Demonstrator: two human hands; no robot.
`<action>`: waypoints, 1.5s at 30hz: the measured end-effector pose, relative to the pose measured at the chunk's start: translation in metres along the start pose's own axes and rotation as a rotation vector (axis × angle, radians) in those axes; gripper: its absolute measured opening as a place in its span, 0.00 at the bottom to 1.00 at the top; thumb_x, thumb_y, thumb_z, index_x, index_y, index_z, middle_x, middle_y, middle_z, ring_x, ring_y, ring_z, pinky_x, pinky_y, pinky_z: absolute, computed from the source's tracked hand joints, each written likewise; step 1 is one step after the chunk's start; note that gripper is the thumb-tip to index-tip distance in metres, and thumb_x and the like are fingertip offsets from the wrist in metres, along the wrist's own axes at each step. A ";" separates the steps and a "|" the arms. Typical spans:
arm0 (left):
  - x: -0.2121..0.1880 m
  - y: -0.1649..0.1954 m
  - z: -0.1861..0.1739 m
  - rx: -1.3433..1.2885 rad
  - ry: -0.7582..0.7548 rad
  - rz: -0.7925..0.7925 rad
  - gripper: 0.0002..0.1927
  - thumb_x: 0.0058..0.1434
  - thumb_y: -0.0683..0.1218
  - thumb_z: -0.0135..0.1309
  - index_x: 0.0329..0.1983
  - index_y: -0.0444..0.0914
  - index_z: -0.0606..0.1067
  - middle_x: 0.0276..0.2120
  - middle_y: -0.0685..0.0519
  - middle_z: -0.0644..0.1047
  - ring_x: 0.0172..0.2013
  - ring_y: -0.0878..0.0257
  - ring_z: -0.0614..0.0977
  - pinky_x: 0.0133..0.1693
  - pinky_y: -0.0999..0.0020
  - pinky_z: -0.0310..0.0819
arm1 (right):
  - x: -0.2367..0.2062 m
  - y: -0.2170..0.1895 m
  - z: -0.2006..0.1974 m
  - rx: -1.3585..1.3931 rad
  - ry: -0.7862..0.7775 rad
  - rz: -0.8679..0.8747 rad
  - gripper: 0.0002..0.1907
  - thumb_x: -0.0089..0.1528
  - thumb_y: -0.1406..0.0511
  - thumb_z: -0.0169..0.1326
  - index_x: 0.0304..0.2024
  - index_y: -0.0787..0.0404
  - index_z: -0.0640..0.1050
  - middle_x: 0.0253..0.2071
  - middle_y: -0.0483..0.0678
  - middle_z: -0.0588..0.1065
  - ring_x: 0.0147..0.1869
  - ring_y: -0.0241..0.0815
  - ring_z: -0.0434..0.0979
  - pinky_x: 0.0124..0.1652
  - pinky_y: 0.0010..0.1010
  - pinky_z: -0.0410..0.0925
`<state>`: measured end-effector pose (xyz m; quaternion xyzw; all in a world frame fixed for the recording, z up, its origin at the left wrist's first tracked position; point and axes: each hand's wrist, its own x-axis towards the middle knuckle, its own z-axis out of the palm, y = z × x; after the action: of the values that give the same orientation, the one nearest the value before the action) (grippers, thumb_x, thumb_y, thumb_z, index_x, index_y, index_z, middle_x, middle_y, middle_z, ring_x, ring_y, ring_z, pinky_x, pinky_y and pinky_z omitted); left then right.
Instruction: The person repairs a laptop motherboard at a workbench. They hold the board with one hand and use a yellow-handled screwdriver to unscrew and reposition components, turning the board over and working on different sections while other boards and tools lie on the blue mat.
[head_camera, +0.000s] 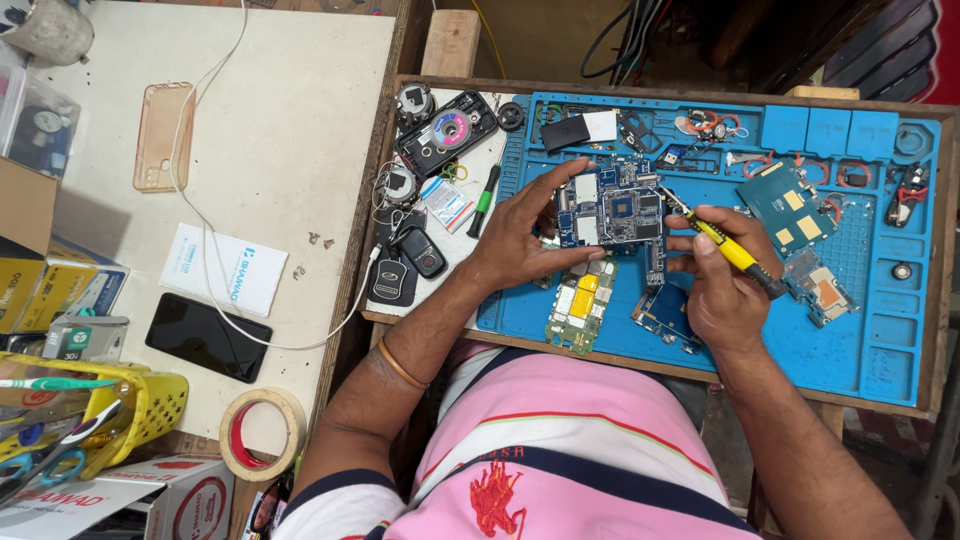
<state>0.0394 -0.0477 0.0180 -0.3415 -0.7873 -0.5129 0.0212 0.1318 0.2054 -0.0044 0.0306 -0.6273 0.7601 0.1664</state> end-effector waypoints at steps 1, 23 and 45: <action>0.000 0.000 0.000 0.007 0.002 0.003 0.53 0.51 0.57 0.75 0.76 0.48 0.59 0.64 0.52 0.76 0.36 0.68 0.81 0.36 0.73 0.80 | 0.000 0.000 0.000 0.018 0.002 0.005 0.14 0.74 0.67 0.50 0.60 0.66 0.69 0.54 0.60 0.77 0.51 0.43 0.82 0.44 0.29 0.77; -0.003 -0.001 -0.003 0.054 0.038 0.033 0.50 0.52 0.57 0.76 0.73 0.48 0.62 0.57 0.53 0.78 0.33 0.66 0.79 0.35 0.71 0.77 | 0.006 -0.007 0.008 0.026 0.025 0.139 0.14 0.74 0.67 0.52 0.61 0.66 0.72 0.53 0.55 0.77 0.48 0.38 0.81 0.42 0.27 0.77; -0.001 0.008 -0.009 0.061 0.014 0.139 0.49 0.55 0.57 0.74 0.75 0.46 0.61 0.61 0.49 0.76 0.55 0.56 0.84 0.53 0.65 0.83 | 0.011 -0.006 0.013 -0.065 -0.075 0.318 0.15 0.69 0.67 0.55 0.55 0.69 0.75 0.42 0.50 0.79 0.36 0.36 0.81 0.35 0.26 0.77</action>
<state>0.0422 -0.0539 0.0283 -0.3912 -0.7766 -0.4883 0.0726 0.1213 0.1958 0.0067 -0.0458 -0.6542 0.7546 0.0215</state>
